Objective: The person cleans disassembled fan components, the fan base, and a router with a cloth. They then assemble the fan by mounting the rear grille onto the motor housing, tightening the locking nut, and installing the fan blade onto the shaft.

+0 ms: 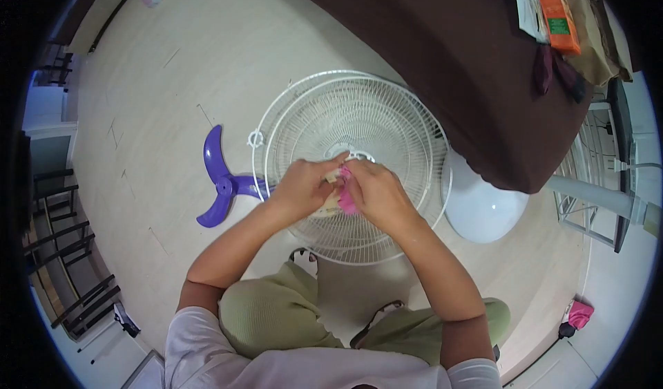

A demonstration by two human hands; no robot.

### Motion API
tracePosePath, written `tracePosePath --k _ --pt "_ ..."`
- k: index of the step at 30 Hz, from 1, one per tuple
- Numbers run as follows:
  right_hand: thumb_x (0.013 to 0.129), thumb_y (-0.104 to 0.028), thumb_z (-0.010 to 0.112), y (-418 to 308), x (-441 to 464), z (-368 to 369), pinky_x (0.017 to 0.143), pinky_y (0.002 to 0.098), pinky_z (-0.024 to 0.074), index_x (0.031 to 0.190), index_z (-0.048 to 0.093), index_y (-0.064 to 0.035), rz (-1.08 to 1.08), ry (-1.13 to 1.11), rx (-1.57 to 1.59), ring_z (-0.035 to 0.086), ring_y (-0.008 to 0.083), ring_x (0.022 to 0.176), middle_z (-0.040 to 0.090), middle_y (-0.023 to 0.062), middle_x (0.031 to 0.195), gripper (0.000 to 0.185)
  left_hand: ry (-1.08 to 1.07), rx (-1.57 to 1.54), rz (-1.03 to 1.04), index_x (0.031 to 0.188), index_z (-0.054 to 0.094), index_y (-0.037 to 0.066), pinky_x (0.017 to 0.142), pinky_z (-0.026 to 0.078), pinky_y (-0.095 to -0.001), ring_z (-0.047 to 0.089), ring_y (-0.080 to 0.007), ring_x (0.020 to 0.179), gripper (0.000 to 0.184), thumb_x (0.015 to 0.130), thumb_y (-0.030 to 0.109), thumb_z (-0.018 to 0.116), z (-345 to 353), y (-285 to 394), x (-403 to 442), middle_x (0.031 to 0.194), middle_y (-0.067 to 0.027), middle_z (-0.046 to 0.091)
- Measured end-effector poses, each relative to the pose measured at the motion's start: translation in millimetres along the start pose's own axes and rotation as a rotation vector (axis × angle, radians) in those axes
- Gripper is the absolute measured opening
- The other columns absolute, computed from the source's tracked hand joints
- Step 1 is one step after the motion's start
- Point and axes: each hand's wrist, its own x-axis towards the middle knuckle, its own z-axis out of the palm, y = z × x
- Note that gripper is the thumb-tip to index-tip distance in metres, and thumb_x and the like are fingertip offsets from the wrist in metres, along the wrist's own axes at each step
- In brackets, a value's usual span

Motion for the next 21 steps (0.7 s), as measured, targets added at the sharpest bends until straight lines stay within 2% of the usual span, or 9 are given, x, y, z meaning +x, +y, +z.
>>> tracePosePath --k 2,7,9,11,13,14,18,20,21 --pt "0.081 0.001 0.050 3 1 -3 0.070 0.0371 0.0476 0.102 0.055 0.0018 0.063 0.002 0.299 0.060 0.0350 0.078 0.060 0.0201 0.085 0.021 0.050 0.043 0.073 0.122 0.056 0.006 0.059 0.049 -0.0338 0.061 -0.0307 0.057 0.044 0.078 0.006 0.061 2 -1 1 0.071 -0.0230 0.060" --pt "0.085 0.000 0.050 15 -12 3 0.068 0.0305 0.0474 0.103 0.056 0.0015 0.177 0.029 0.386 0.061 0.0210 0.074 0.062 0.0143 0.081 0.020 0.187 0.019 0.056 0.117 0.058 0.002 0.057 0.048 -0.0392 0.060 -0.0334 0.057 0.041 0.077 0.006 0.060 -15 5 7 0.067 -0.0217 0.059" --pt "0.085 -0.001 0.051 13 -19 -1 0.068 0.0290 0.0473 0.103 0.057 0.0015 0.270 0.020 0.416 0.061 0.0164 0.072 0.063 0.0121 0.081 0.019 0.188 -0.037 0.027 0.120 0.058 0.008 0.058 0.049 -0.0306 0.064 -0.0234 0.060 0.037 0.083 0.006 0.060 -10 0 8 0.076 -0.0219 0.064" --pt "0.087 -0.004 0.051 8 -11 -2 0.067 0.0260 0.0466 0.102 0.057 0.0007 0.338 0.144 0.623 0.058 0.0109 0.072 0.063 0.0081 0.079 0.017 0.111 -0.145 -0.206 0.119 0.059 0.008 0.063 0.048 -0.0268 0.064 -0.0152 0.068 0.036 0.083 0.007 0.062 -16 19 12 0.085 -0.0186 0.067" --pt "0.085 -0.006 0.053 10 -4 16 0.063 0.0332 0.0482 0.102 0.058 -0.0004 0.110 0.399 0.441 0.064 0.0288 0.069 0.062 0.0172 0.076 0.019 0.137 -0.128 -0.074 0.118 0.060 0.009 0.056 0.045 -0.0284 0.055 -0.0164 0.056 0.037 0.081 0.006 0.062 -3 9 14 0.072 -0.0186 0.060" --pt "0.085 -0.006 0.053 7 -4 17 0.063 0.0332 0.0482 0.102 0.058 -0.0004 0.138 0.403 0.429 0.064 0.0288 0.069 0.062 0.0172 0.076 0.019 0.206 -0.084 0.051 0.117 0.061 0.009 0.048 0.042 -0.0299 0.046 -0.0176 0.043 0.038 0.079 0.006 0.063 3 5 13 0.059 -0.0187 0.054" --pt "0.087 -0.008 0.052 -5 -6 29 0.061 0.0335 0.0469 0.094 0.056 0.0010 0.343 0.440 0.480 0.062 0.0275 0.066 0.062 0.0161 0.075 0.012 0.307 -0.116 0.107 0.117 0.061 0.008 0.045 0.038 -0.0258 0.041 -0.0111 0.044 0.036 0.081 0.006 0.062 4 12 11 0.057 -0.0150 0.053" --pt "0.088 -0.008 0.051 -7 -8 34 0.060 0.0334 0.0461 0.092 0.055 0.0013 0.413 0.479 0.521 0.061 0.0253 0.065 0.061 0.0153 0.076 0.011 0.348 -0.148 -0.019 0.118 0.059 0.001 0.074 0.047 -0.0245 0.060 -0.0100 0.082 0.033 0.087 0.010 0.062 1 15 9 0.095 -0.0128 0.067" --pt "0.089 -0.009 0.051 -6 -7 33 0.059 0.0326 0.0452 0.091 0.054 0.0012 0.432 0.462 0.648 0.058 0.0223 0.063 0.060 0.0145 0.075 0.011 0.384 -0.235 0.005 0.118 0.058 -0.001 0.076 0.047 -0.0237 0.059 -0.0110 0.085 0.033 0.087 0.010 0.061 6 13 8 0.100 -0.0128 0.066"
